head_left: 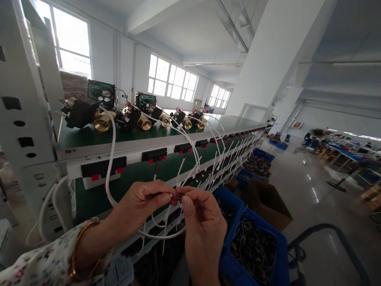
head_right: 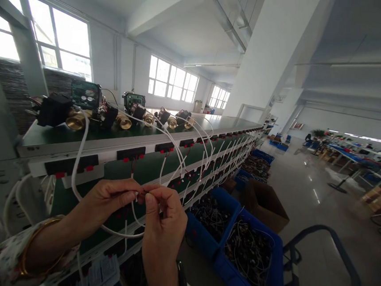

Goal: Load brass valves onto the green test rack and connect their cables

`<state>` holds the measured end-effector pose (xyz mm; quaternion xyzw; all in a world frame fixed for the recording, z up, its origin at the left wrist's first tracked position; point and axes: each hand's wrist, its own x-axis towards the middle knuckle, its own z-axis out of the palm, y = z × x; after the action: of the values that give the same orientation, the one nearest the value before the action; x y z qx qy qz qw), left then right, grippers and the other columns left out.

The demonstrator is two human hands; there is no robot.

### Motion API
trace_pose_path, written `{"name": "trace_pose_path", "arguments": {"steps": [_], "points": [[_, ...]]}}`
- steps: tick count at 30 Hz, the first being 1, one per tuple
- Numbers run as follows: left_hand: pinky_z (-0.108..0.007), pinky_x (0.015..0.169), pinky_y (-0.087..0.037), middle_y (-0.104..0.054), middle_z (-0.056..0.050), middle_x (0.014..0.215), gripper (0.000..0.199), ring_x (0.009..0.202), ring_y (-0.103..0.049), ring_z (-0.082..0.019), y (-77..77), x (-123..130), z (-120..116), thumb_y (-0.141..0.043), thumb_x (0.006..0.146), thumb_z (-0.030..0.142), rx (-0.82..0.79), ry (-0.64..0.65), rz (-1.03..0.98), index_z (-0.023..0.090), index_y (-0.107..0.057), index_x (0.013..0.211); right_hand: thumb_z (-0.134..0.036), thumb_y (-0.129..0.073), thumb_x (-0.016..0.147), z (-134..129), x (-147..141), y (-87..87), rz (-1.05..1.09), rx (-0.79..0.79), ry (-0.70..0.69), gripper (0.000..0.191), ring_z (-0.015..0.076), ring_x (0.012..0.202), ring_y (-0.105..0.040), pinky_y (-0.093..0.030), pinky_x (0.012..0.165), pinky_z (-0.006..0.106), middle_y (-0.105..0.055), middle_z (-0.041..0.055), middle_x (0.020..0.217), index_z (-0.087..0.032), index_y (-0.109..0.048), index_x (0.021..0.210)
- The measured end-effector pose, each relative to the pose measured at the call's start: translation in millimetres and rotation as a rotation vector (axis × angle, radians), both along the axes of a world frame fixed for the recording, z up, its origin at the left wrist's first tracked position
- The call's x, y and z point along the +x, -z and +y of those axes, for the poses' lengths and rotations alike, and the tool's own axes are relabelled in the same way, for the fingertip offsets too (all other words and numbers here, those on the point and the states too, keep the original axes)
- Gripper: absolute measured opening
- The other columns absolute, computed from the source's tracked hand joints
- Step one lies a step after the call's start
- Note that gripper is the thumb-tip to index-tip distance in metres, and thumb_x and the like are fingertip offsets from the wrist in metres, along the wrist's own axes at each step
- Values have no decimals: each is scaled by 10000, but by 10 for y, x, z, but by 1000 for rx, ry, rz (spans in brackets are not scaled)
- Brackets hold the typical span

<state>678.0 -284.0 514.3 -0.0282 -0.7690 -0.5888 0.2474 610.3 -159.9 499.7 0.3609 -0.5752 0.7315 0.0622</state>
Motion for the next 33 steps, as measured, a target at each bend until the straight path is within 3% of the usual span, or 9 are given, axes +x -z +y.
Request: {"name": "trace_pose_path", "arguments": {"steps": [12, 19, 27, 33], "points": [[-223, 737, -398, -619, -28, 769, 199, 756, -550, -138, -4, 7, -45, -495, 854, 244, -92, -4, -1, 138, -661, 827, -236, -551, 835, 4, -13, 29, 20, 18, -53, 62, 147, 759, -632, -520, 683, 268, -656, 36, 880, -194, -569, 792], [-235, 744, -406, -624, -30, 767, 210, 758, -560, -143, 22, 1, -55, -493, 854, 261, -138, -24, 10, 145, -666, 831, -230, -555, 832, -7, -34, 82, 52, 50, 23, 65, 121, 737, -618, -499, 669, 222, -660, 20, 845, -196, -575, 780], [-233, 739, -405, -632, -31, 768, 212, 764, -557, -143, 24, 3, -58, -479, 863, 253, -142, 18, 2, 151, -665, 856, -271, -552, 835, -11, -39, 60, 16, 71, 1, 98, 132, 698, -615, -504, 635, 229, -650, 28, 797, -186, -580, 793], [-217, 736, -400, -624, -22, 767, 217, 752, -550, -130, 18, 12, -57, -462, 873, 247, -209, 5, -2, 160, -660, 851, -231, -535, 841, 8, -25, 87, 111, 82, 14, 62, 127, 711, -616, -503, 652, 228, -646, 28, 846, -200, -565, 796]]}}
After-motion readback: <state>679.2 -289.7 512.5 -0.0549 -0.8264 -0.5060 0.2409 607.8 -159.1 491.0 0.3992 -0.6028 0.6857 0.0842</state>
